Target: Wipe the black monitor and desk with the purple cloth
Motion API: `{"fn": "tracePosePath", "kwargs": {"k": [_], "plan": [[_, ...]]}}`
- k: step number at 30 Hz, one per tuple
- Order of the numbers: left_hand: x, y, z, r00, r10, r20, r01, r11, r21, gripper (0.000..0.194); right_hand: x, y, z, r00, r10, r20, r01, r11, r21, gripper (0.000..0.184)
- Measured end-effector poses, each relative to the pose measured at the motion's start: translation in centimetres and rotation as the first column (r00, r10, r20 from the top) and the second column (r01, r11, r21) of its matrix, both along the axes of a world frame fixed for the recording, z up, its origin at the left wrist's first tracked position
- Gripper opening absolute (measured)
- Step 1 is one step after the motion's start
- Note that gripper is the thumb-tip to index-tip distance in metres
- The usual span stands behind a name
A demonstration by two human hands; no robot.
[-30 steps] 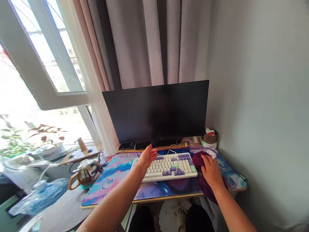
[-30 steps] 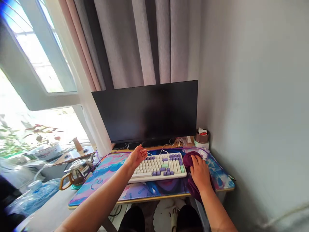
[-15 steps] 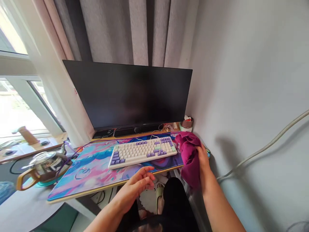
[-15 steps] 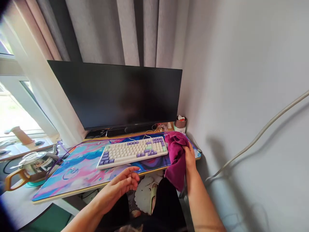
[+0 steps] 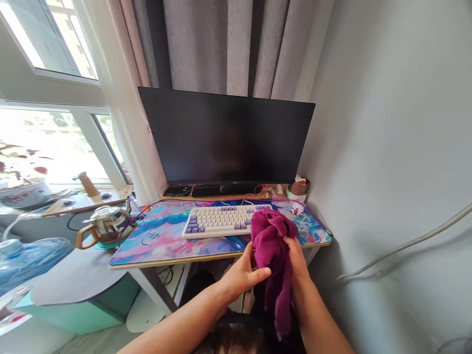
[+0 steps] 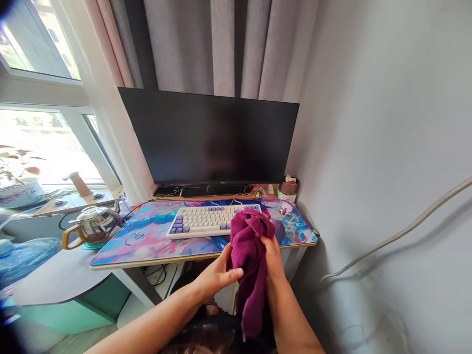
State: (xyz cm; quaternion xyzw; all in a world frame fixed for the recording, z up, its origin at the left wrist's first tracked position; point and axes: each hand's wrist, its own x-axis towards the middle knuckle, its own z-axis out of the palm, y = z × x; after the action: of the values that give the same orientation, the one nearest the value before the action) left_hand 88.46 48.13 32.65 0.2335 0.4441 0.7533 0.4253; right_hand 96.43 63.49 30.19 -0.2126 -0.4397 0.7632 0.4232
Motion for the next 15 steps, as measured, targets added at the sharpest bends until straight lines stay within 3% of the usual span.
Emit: {"fn": "tracePosePath", "kwargs": {"k": [3, 6, 9, 12, 15], "plan": [[0.0, 0.2, -0.6, 0.988, 0.153, 0.014, -0.153, 0.988, -0.001, 0.071, -0.5, -1.3, 0.1, 0.997, 0.01, -0.076, -0.031, 0.959, -0.282, 0.05], [-0.8, 0.0, -0.9, 0.949, 0.28, -0.145, -0.286, 0.958, -0.019, 0.065, -0.4, -1.0, -0.5, 0.99, -0.074, -0.119, 0.027, 0.933, -0.36, 0.041], [-2.0, -0.6, -0.7, 0.864, 0.377, -0.333, -0.407, 0.913, -0.024, 0.058, 0.5, 0.1, -1.5, 0.982, -0.093, -0.163, 0.036, 0.946, -0.321, 0.029], [-3.2, -1.9, 0.6, 0.83, 0.475, -0.294, -0.494, 0.87, 0.01, 0.051, 1.7, 1.0, -2.3, 0.979, -0.028, -0.202, -0.016, 0.976, -0.216, 0.026], [-4.2, -3.5, 2.9, 0.833, 0.497, -0.243, -0.498, 0.865, 0.06, 0.05, 2.1, 1.5, -2.7, 0.978, 0.067, -0.195, -0.095, 0.986, -0.138, 0.034]]}}
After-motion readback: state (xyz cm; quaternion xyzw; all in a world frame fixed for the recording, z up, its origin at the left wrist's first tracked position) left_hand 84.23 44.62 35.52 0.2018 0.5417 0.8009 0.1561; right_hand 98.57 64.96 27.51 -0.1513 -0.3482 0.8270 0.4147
